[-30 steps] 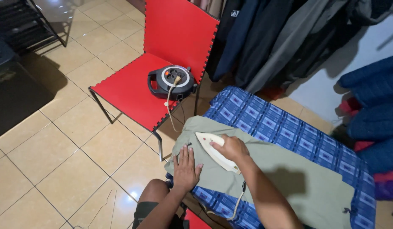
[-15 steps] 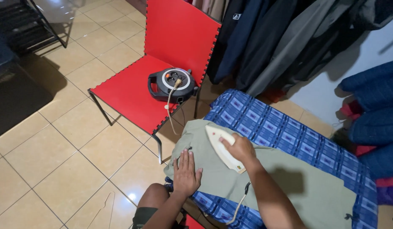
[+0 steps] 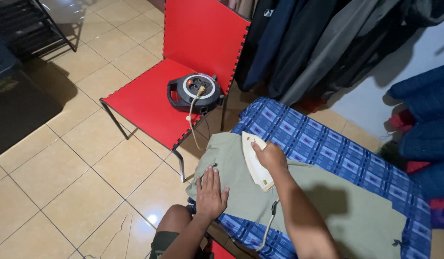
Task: Ironing a pair of beige pants on a surface covered with a blue patterned cloth.
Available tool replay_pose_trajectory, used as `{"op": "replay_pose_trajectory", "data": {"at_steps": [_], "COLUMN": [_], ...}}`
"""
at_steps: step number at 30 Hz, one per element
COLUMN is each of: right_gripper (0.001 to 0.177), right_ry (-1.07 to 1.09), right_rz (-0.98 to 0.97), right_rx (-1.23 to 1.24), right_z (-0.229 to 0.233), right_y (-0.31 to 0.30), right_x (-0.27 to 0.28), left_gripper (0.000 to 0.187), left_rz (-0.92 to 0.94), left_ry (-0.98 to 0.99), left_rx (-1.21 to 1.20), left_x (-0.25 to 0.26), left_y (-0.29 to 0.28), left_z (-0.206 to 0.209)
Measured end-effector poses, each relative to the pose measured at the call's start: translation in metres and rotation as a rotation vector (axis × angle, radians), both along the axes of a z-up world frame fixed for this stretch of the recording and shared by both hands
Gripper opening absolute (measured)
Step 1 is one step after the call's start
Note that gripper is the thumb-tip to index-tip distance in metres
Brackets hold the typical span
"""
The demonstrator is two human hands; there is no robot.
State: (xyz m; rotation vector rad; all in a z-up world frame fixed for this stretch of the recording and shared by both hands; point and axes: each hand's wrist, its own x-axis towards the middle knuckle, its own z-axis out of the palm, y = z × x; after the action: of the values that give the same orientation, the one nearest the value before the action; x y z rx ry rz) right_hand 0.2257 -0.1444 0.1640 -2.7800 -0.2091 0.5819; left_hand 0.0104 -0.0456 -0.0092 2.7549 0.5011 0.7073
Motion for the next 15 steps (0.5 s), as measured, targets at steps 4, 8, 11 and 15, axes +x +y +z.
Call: {"op": "replay_pose_trajectory", "data": {"at_steps": [4, 8, 11, 15], "right_gripper": [0.072, 0.078, 0.083, 0.071], "right_ry": [-0.010, -0.039, 0.001, -0.049], "right_rz": [0.206, 0.282, 0.105, -0.107], "right_rx": [0.004, -0.071, -0.062, -0.032], "right_z": [-0.011, 0.003, 0.002, -0.007], "right_y": [-0.014, -0.012, -0.003, -0.003], "right_x": [-0.006, -0.017, -0.007, 0.009], "left_gripper": [0.074, 0.073, 0.074, 0.075], "left_rz": [-0.008, -0.004, -0.007, -0.010], "left_ry": [0.062, 0.030, 0.037, 0.060], "left_rx": [-0.023, -0.027, -0.025, -0.038], "left_x": [0.002, 0.000, -0.001, 0.000], "left_y": [0.001, -0.002, 0.001, 0.001], "left_z": [-0.002, -0.002, 0.000, 0.000]}}
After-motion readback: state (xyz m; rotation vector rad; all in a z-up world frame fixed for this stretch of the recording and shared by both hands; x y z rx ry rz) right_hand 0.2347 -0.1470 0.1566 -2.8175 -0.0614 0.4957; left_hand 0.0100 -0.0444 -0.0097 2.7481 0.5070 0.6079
